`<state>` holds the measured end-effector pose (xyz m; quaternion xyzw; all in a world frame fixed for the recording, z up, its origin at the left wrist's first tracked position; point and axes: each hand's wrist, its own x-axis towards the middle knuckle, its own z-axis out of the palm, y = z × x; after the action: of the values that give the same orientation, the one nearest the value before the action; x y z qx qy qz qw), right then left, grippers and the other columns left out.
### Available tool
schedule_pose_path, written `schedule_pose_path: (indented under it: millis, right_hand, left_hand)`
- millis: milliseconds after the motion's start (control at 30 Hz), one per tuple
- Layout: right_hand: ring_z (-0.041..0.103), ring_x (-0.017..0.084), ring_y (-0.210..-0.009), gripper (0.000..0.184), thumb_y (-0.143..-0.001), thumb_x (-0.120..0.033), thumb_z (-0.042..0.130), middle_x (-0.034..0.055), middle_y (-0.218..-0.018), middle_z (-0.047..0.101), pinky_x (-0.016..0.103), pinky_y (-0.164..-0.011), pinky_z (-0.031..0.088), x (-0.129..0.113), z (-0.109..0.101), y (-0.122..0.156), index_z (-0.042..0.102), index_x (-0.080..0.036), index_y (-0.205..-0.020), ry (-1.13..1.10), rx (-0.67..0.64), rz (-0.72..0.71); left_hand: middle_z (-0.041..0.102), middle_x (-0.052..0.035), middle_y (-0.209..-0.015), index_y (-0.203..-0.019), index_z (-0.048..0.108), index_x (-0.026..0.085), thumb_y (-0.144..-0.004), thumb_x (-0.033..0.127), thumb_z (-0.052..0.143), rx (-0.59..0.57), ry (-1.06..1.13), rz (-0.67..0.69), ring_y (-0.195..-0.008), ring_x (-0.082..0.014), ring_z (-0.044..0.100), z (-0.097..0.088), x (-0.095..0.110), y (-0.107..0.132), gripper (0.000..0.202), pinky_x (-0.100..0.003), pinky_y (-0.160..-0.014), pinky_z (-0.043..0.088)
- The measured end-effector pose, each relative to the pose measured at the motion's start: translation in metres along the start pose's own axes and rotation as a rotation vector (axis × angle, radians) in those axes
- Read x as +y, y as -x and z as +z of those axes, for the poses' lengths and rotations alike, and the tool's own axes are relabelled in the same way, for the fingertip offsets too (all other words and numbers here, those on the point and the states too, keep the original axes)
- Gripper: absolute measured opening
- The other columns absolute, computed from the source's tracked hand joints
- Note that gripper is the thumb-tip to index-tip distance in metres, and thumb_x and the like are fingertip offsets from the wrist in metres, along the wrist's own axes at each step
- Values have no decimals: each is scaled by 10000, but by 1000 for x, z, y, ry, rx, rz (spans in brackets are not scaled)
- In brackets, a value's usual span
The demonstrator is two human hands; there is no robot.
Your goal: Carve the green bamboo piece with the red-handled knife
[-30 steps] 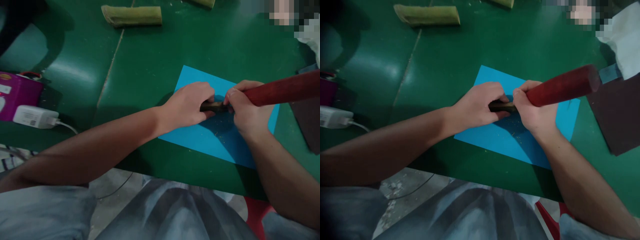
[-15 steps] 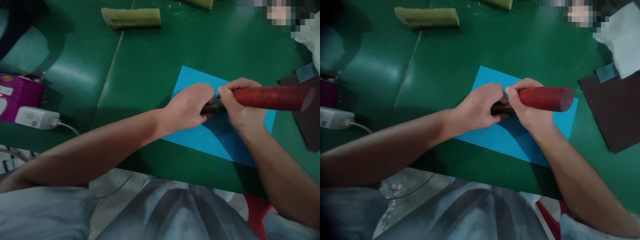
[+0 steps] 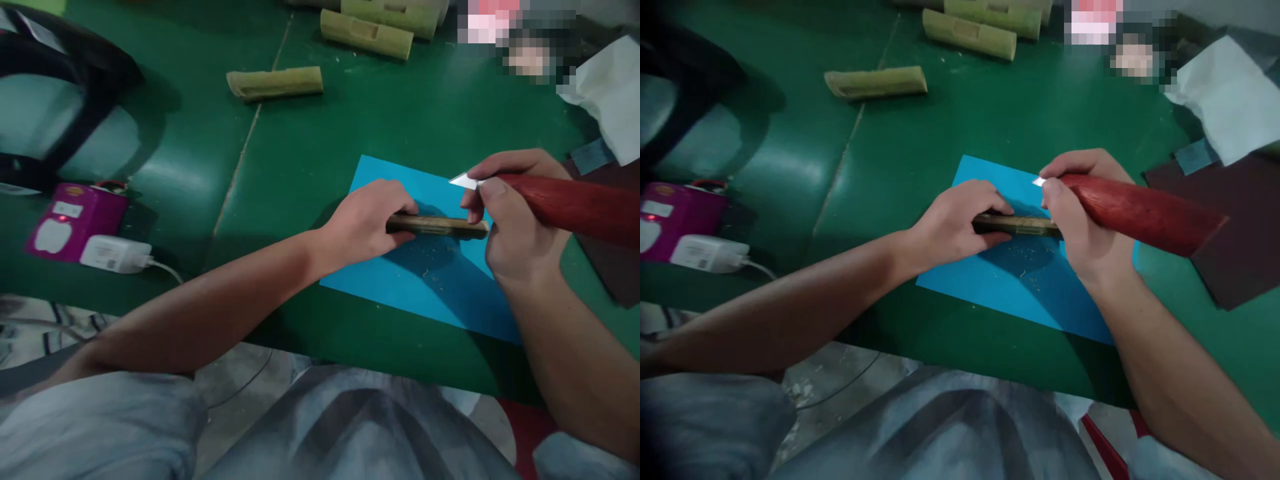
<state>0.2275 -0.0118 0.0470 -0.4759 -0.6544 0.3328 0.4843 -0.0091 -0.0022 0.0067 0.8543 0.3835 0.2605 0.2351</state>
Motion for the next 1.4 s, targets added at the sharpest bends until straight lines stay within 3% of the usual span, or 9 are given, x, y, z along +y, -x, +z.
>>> schedule_pose_path:
  millis: [267, 467, 733, 900, 1000, 1100, 1267, 1367, 1400]
  right_hand:
    - [602, 210, -591, 123, -983, -407, 826, -25, -821, 738, 429, -607, 505, 3, -10, 1, 724, -354, -1027, -159, 93, 25]
    - [641, 165, -608, 149, -962, -380, 847, -43, -822, 750, 367, -588, 522, 17, -8, 5, 740, -316, -1044, -270, 51, 47]
    - [711, 217, -716, 208, -1002, -503, 803, 10, -972, 767, 449, -702, 597, 8, -12, 6, 722, -335, -1093, -16, 126, -5]
    - [748, 251, -931, 222, -961, -407, 803, 44, -1099, 790, 437, -830, 602, -2, -15, 8, 724, -295, -1136, 292, 64, -164]
    - [734, 283, -951, 190, -973, -311, 704, 81, -1127, 793, 411, -757, 521, -12, -9, 10, 715, -277, -1159, 660, -79, -186]
    - [680, 249, -845, 128, -1002, -250, 608, 95, -1056, 775, 377, -673, 409, -23, 3, 12, 710, -261, -1079, 830, -155, -98]
    - [687, 236, -821, 321, -905, -238, 687, 83, -1156, 801, 355, -638, 379, -37, 7, 15, 720, -245, -1224, 740, -238, -63]
    - [698, 224, -753, 695, -913, -355, 751, 64, -1159, 801, 355, -597, 426, -38, -12, 19, 581, -252, -1579, 640, -181, -25]
    - [703, 227, -750, 661, -931, -393, 746, 65, -1141, 799, 359, -597, 438, -35, -20, 22, 607, -247, -1560, 653, -160, -34]
  left_hand:
    - [849, -68, -1177, -1146, 793, 241, -939, 255, 774, 33, 135, 123, -1190, -286, 775, 0, -10, -6, 208, -464, -1105, 532]
    - [821, -103, -1345, -1337, 742, 237, -856, 157, 623, 49, 73, 180, -1277, -302, 761, 5, -19, -4, 502, -495, -1170, 523]
    - [788, -119, -1436, -1411, 708, 247, -957, 254, 674, 197, -19, 280, -1350, -315, 751, -4, -7, -1, 455, -503, -1194, 542]
    - [841, -17, -1047, -1429, 678, 291, -1006, 254, 695, 445, -67, 425, -885, -205, 804, -19, 16, -6, 425, -352, -809, 624]
    - [820, 23, -908, -1466, 657, 303, -1017, 391, 772, 470, -161, 569, -687, -158, 729, -13, 25, -7, 472, -305, -652, 545]
    - [801, 22, -870, -1492, 653, 325, -983, 641, 818, 433, -150, 523, -671, -152, 713, -3, 28, -3, 621, -304, -631, 523]
    - [835, -3, -983, -1435, 729, 368, -1012, 577, 827, 367, 7, 352, -802, -173, 792, -10, 31, 2, 481, -328, -794, 631]
    - [842, -34, -1335, -1485, 698, 346, -1047, 469, 787, 463, 41, 340, -1133, -239, 845, -22, 30, -5, 464, -376, -1001, 688]
    - [827, -49, -1388, -1482, 697, 326, -1044, 458, 782, 532, 78, 341, -1241, -270, 826, -24, 29, -9, 466, -407, -1055, 691]
